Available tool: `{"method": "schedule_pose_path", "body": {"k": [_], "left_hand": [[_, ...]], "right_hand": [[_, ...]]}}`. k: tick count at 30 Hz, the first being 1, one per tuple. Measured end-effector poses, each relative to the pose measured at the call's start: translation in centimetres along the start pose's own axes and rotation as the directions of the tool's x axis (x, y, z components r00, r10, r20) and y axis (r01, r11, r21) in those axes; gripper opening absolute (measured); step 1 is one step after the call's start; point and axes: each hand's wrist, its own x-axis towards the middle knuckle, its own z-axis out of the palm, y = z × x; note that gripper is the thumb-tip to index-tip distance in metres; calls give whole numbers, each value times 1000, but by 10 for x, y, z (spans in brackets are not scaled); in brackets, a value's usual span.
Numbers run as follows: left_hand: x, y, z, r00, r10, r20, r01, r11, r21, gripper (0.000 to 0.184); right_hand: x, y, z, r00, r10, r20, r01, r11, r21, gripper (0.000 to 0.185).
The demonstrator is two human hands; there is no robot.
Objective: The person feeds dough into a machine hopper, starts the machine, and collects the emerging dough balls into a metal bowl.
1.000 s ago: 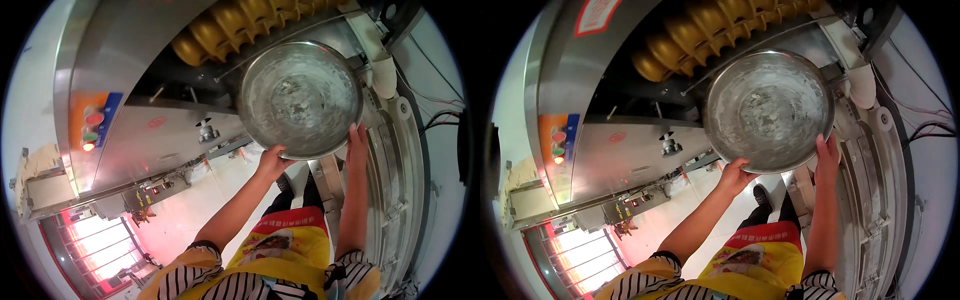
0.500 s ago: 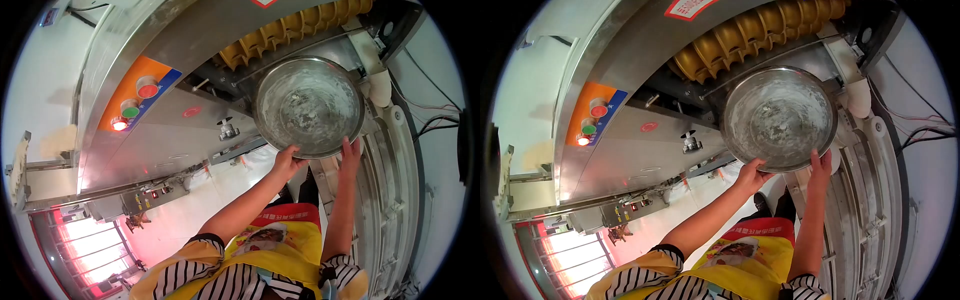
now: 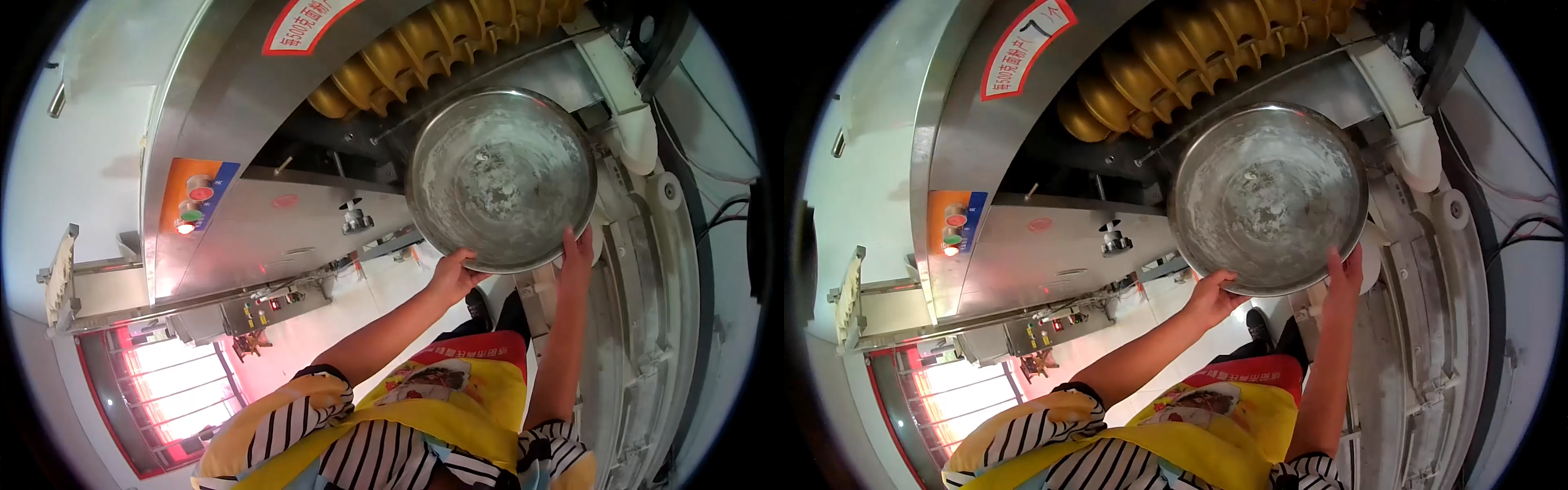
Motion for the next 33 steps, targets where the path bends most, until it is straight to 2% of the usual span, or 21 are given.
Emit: {"method": "schedule_pose_path", "body": {"k": [3, 5, 6, 8, 9, 11, 12, 13, 14, 15, 16, 17, 18, 19, 20, 22, 25, 27, 29, 32, 33], "left_hand": [[5, -7, 1, 999, -28, -37, 28, 1000, 7, 34], [17, -16, -17, 998, -38, -49, 39, 999, 15, 33], [9, -18, -22, 996, -92, 18, 91, 994, 57, 34], [-9, -22, -31, 968, -199, 153, 174, 971, 162, 36], [-42, 0, -25, 952, -222, 210, 113, 894, 434, 37], [-119, 51, -25, 878, -294, 377, -186, 517, 836, 39], [-170, 100, -22, 808, -331, 487, -339, 416, 844, 43], [-219, 146, -20, 832, -218, 510, -421, 352, 836, 38], [-274, 189, -21, 879, 31, 476, -461, 316, 829, 33], [-321, 227, -25, 854, 344, 390, -494, 305, 814, 29], [-364, 265, -33, 710, 658, 250, -555, 305, 774, 26], [-399, 312, -47, 473, 874, 109, -676, 280, 682, 23], [-428, 361, -65, 228, 973, -23, -802, 201, 562, 21], [-455, 419, -97, 73, 997, -19, -906, 74, 416, 22], [-479, 464, -117, -53, 990, -133, -959, -13, 285, 26], [-510, 533, -129, -189, 836, -515, -967, -68, 245, 31], [-526, 588, -138, -337, 870, -361, -939, -284, 192, 53], [-519, 606, -134, -381, 892, -244, -921, -388, 20, 52], [-518, 592, -113, -204, 939, -276, -954, -254, -160, 47], [-525, 579, -86, -13, 933, -358, -961, -111, -254, 43], [-524, 577, -82, -42, 912, -408, -969, -137, -207, 40]], "right_hand": [[1, -2, 8, 999, -39, -13, 38, 997, -63, 55], [27, 60, -19, 956, 2, -294, 27, 995, 94, 52], [16, 28, 0, 942, 158, -298, -39, 929, 368, 51], [-19, -39, 64, 879, 291, -378, -182, 937, 299, 59], [-33, -57, 77, 900, 331, -284, -229, 913, 338, 54], [27, 10, 13, 889, 169, -426, -178, 984, 19, 46], [54, 39, -14, 874, 46, -483, -173, 960, -221, 44], [71, 57, -34, 866, -40, -498, -195, 890, -412, 43], [86, 69, -56, 855, -120, -505, -208, 812, -545, 43], [104, 79, -78, 885, -167, -434, -202, 703, -682, 43], [117, 81, -93, 921, -204, -331, -168, 559, -812, 43], [132, 85, -111, 957, -216, -193, -95, 397, -913, 42], [148, 91, -129, 975, -213, -57, -2, 250, -968, 42], [168, 102, -149, 980, -195, 48, 80, 160, -984, 42], [171, 95, -150, 976, -213, 50, 75, 113, -991, 42], [169, 79, -129, 973, -230, -2, 37, 165, -986, 42], [157, 57, -95, 970, -241, -33, 28, 246, -969, 43], [149, 46, -59, 974, -221, -45, 33, 338, -941, 43], [139, 31, -32, 977, -204, -62, 33, 431, -902, 44], [127, 19, -10, 982, -173, -76, 26, 524, -852, 44], [125, 16, -4, 984, -163, -78, 26, 553, -833, 45]]}}
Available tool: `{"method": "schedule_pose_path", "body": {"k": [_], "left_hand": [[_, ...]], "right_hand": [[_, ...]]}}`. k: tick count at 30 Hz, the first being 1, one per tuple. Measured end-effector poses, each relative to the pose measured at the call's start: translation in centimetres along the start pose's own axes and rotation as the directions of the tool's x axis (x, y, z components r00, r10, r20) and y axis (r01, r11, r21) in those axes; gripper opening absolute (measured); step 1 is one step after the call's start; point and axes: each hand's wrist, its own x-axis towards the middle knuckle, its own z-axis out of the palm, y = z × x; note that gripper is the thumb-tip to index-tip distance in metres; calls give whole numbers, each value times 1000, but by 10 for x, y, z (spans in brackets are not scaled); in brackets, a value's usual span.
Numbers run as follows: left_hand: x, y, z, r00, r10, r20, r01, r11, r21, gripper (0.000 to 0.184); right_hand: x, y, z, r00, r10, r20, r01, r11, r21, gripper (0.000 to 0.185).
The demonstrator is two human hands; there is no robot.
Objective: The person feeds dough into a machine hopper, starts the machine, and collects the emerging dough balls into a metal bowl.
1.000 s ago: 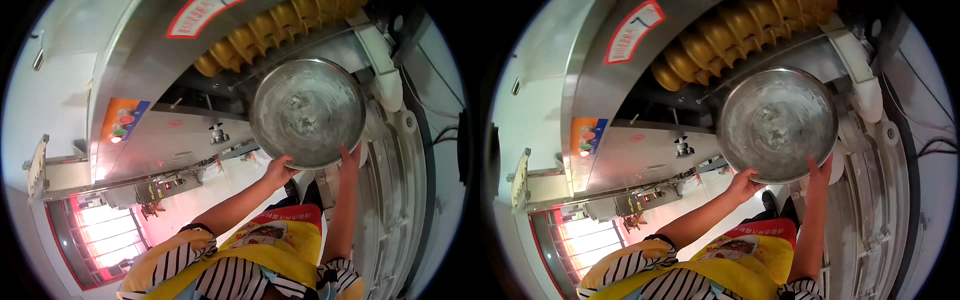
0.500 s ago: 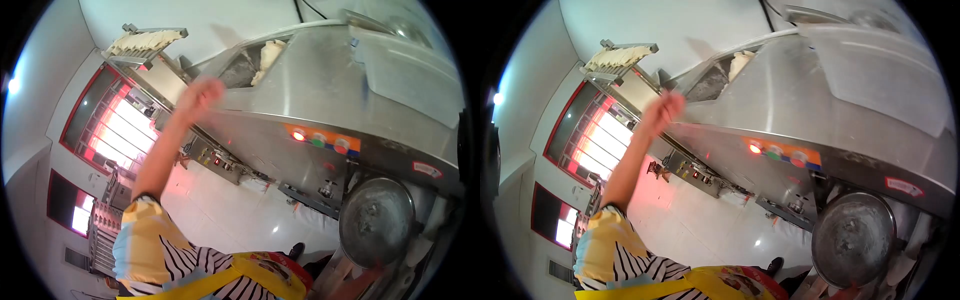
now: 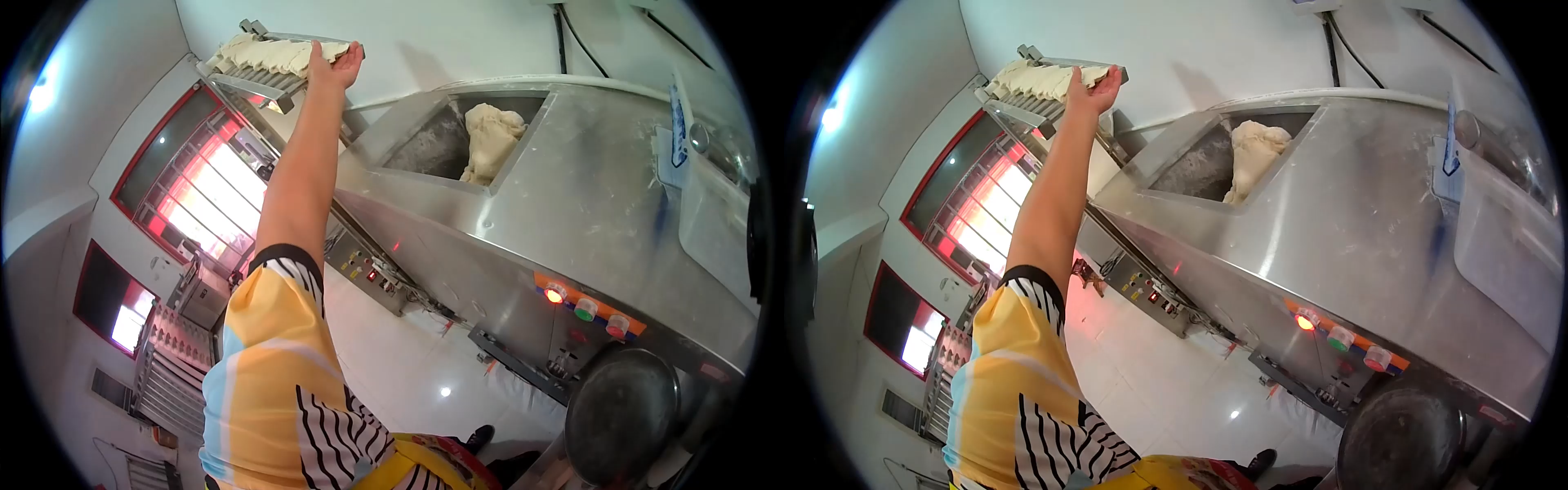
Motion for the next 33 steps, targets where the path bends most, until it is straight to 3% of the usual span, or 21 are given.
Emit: {"method": "schedule_pose_path", "body": {"k": [2, 5, 8, 12, 14, 15, 16, 18, 21, 22, 23, 25, 28, 31, 33], "left_hand": [[-6, -3, 9, 993, 88, -75, -82, 994, 69, 35], [22, -2, 5, 992, 123, 2, -121, 976, 182, 26], [21, -32, 6, 958, 231, 170, -271, 926, 265, 19], [-21, -89, -3, 962, 273, 2, -254, 893, 373, 14], [29, -84, -62, 953, 145, 266, -238, 903, 358, 11], [50, -72, -98, 923, -35, 382, -155, 876, 456, 19], [67, -64, -124, 904, -156, 397, -105, 821, 561, 23], [71, -14, -141, 886, -249, 391, -123, 687, 716, 33], [118, 93, -145, 869, -217, 445, -210, 652, 729, 48], [66, 99, -113, 858, -283, 429, -39, 797, 603, 47], [-5, 46, -58, 977, -85, 198, -40, 832, 553, 50], [36, 67, -69, 981, -104, 163, 20, 891, 454, 50], [88, 66, -74, 983, 45, 178, -143, 793, 592, 48], [119, 52, -64, 918, -248, 310, 46, 843, 537, 47], [122, 32, -69, 904, -315, 289, 111, 826, 553, 47]], "right_hand": [[-2, -8, 1, 1000, 11, 18, -12, 998, 64, 45], [-9, -16, -4, 999, 19, 29, -23, 990, 139, 46], [-11, -22, -2, 998, 25, 53, -36, 974, 223, 47], [-15, -23, -8, 997, 24, 79, -51, 933, 356, 48], [-14, -13, -16, 995, 37, 91, -75, 883, 464, 49], [-25, -10, -26, 994, 55, 92, -95, 848, 521, 50], [-32, -4, -32, 993, 76, 89, -113, 809, 577, 50], [-56, -14, -41, 990, 128, 63, -138, 738, 661, 51], [-75, -35, -34, 986, 159, 52, -143, 637, 758, 52], [-78, -40, -33, 984, 168, 57, -149, 610, 778, 53], [-81, -47, -32, 982, 183, 48, -148, 586, 796, 53], [-80, -57, -22, 978, 199, 63, -164, 549, 820, 54], [-78, -39, -26, 989, 120, 87, -133, 460, 878, 56], [-83, -44, -34, 980, 169, 104, -169, 434, 885, 56], [-82, -45, -34, 976, 196, 99, -180, 457, 871, 55]]}}
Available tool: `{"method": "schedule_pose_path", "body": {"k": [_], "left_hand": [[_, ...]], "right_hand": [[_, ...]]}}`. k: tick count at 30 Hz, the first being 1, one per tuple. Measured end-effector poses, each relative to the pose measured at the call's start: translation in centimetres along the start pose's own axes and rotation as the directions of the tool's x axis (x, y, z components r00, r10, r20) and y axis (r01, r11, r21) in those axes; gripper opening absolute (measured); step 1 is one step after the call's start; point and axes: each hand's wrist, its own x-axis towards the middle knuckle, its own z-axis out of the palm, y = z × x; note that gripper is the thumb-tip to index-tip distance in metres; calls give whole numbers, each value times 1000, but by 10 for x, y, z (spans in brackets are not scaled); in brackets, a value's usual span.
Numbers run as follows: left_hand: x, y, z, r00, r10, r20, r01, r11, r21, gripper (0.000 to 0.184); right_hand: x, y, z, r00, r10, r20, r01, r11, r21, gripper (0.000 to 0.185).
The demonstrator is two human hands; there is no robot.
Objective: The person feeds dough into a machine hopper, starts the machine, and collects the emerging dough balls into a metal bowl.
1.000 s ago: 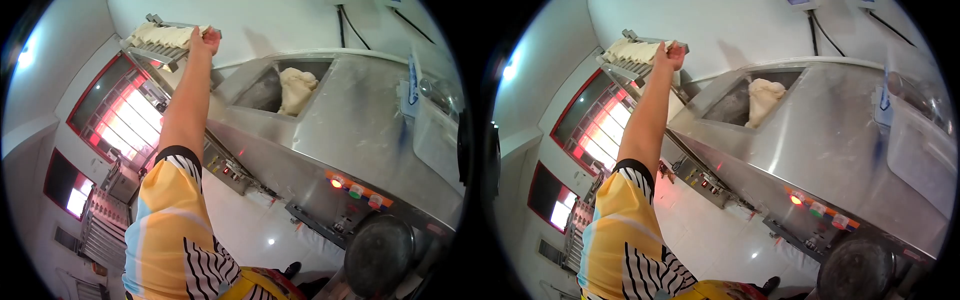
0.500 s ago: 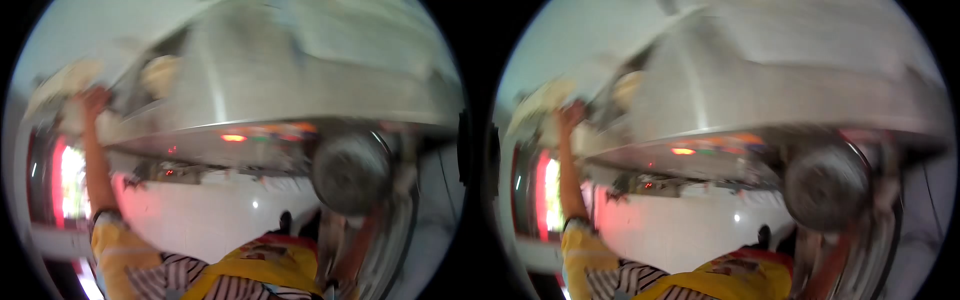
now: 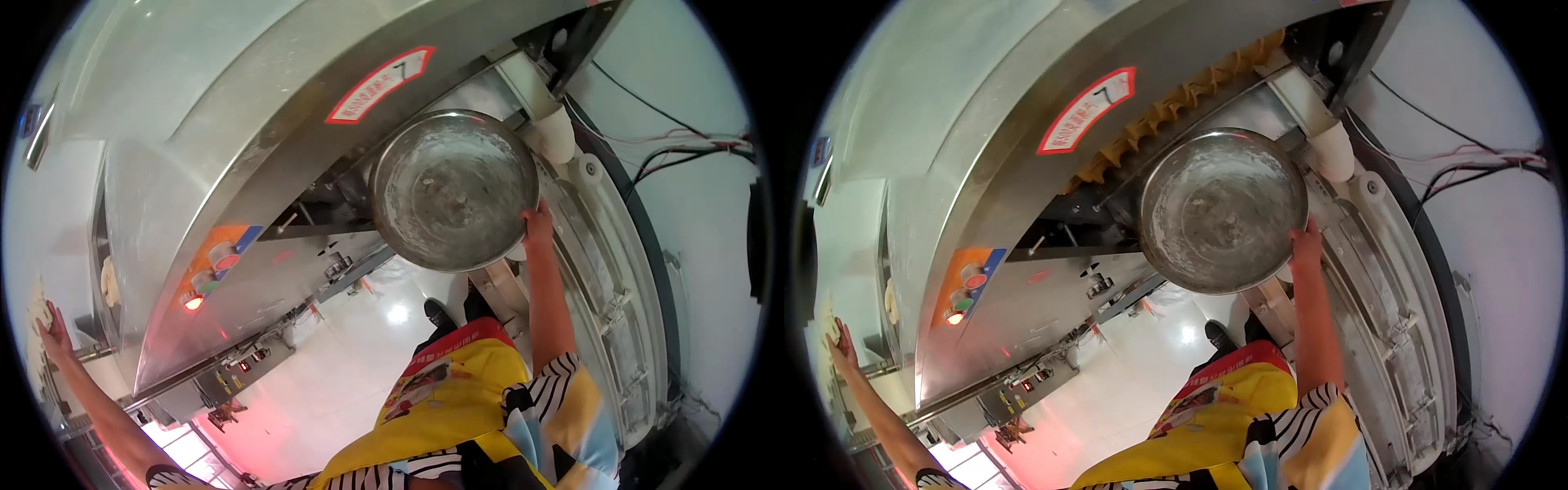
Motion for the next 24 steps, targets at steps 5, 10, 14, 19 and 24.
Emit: {"method": "schedule_pose_path", "body": {"k": [5, 10, 14, 19, 24], "left_hand": [[-124, -54, 47, 933, 260, -249, -25, 737, 675, 57], [-399, -234, 164, 658, -671, 342, 78, 513, 855, 67], [-475, -455, 243, 4, -914, 405, 593, 328, 736, 77], [-457, -561, 335, 197, -910, 365, 921, 299, 250, 47], [-467, -617, 333, 307, -945, 108, 879, 325, 349, 46]], "right_hand": [[-1, -1, 2, 1000, -25, 19, 23, 996, 89, 55], [17, -4, -12, 998, 53, 17, -54, 998, 43, 55], [33, 0, -19, 991, 105, 85, -118, 980, 160, 54], [43, -9, -15, 977, 142, 159, -161, 980, 113, 56], [61, -6, -15, 978, 136, 159, -140, 990, 12, 52]]}}
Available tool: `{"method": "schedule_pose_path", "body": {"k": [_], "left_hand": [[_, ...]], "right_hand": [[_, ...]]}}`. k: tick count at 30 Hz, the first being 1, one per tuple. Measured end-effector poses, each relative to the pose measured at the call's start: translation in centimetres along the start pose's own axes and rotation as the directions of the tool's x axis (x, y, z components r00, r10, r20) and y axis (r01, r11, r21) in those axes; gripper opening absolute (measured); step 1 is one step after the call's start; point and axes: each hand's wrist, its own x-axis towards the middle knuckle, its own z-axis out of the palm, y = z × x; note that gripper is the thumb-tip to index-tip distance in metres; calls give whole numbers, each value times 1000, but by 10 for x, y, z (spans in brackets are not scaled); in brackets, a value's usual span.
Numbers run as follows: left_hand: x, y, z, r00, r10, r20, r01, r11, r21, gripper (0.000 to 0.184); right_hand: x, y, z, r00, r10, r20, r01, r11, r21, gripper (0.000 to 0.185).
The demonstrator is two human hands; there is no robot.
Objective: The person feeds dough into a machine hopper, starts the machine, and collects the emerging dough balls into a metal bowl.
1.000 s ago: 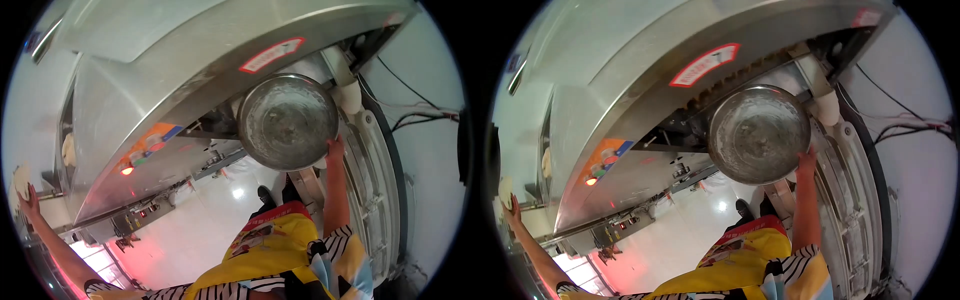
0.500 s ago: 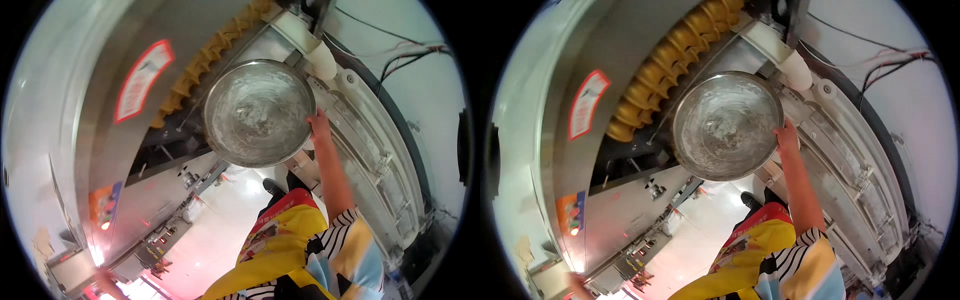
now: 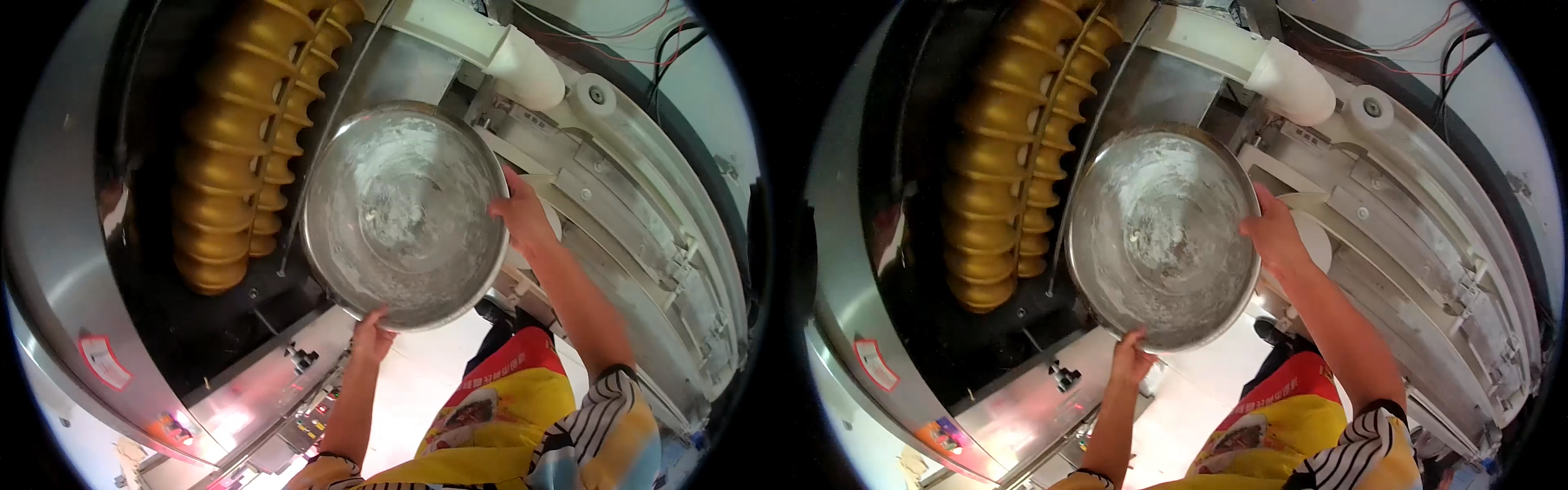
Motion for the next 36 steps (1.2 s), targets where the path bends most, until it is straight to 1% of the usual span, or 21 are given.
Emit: {"method": "schedule_pose_path", "body": {"k": [2, 3, 5, 6, 8, 9, 10, 13, 15, 17, 18, 21, 22, 25, 26, 29, 31, 32, 34, 36], "left_hand": [[-2, -7, 3, 999, 48, 7, -48, 998, -31, 46], [-4, -10, 6, 998, 52, -29, -53, 998, -37, 46], [-8, -12, 14, 994, 62, -94, -67, 996, -51, 47], [-10, -12, 17, 992, 83, -96, -88, 995, -51, 44], [-12, -14, 17, 981, 68, -181, -81, 994, -68, 42], [-13, -14, 17, 973, 59, -222, -77, 994, -75, 40], [-16, -15, 16, 975, 76, -209, -95, 992, -80, 38], [-20, -17, 22, 960, 98, -261, -127, 987, -95, 37], [-23, -22, 24, 965, 102, -242, -135, 983, -122, 35], [-25, -23, 28, 971, 110, -214, -136, 984, -112, 34], [-28, -23, 31, 969, 91, -228, -116, 988, -102, 38], [-23, -26, 25, 977, -49, -208, 10, 982, -186, 42], [-24, -26, 26, 977, -65, -203, 16, 973, -231, 44], [-18, -32, 11, 983, -74, -167, 35, 973, -228, 45], [-17, -35, 9, 980, -62, -189, 20, 976, -217, 45], [-13, -39, 13, 973, -23, -228, -21, 982, -185, 46], [-12, -42, 16, 973, 0, -229, -39, 985, -169, 47], [-14, -43, 15, 971, -15, -239, -33, 980, -195, 47], [-12, -44, 16, 967, -29, -252, -35, 969, -246, 47], [-15, -43, 21, 970, -34, -241, -22, 974, -226, 47]], "right_hand": [[8, 2, -7, 998, 35, 43, -36, 999, 26, 48], [13, 1, -9, 996, 54, 66, -56, 998, 28, 46], [24, -7, -9, 997, -66, 41, 67, 998, -17, 43], [31, -11, -7, 991, -127, 31, 128, 991, -41, 43], [64, -22, -5, 958, -283, -40, 285, 958, 31, 43], [86, -31, -4, 930, -357, -82, 362, 930, 63, 45], [110, -42, 0, 899, -425, -103, 430, 902, 30, 45], [193, -77, 7, 774, -618, -138, 606, 786, -124, 47], [238, -90, 11, 688, -711, -146, 695, 703, -148, 48], [269, -95, 9, 821, -547, -162, 543, 836, -72, 56], [279, -97, 8, 875, -457, -161, 459, 888, -29, 60], [304, -97, 0, 919, -361, -158, 386, 904, 186, 62], [309, -99, -4, 943, -306, -129, 317, 945, 77, 68], [319, -99, -1, 961, -251, -118, 268, 950, 161, 68], [328, -101, 1, 971, -176, -160, 209, 952, 223, 68], [340, -96, -3, 975, -149, -164, 194, 932, 306, 66], [346, -89, -5, 962, -223, -156, 263, 912, 316, 65], [347, -88, -4, 953, -260, -156, 298, 899, 322, 64], [336, -92, -1, 951, -253, -180, 297, 909, 293, 64], [326, -97, 1, 956, -226, -190, 274, 918, 286, 63]]}}
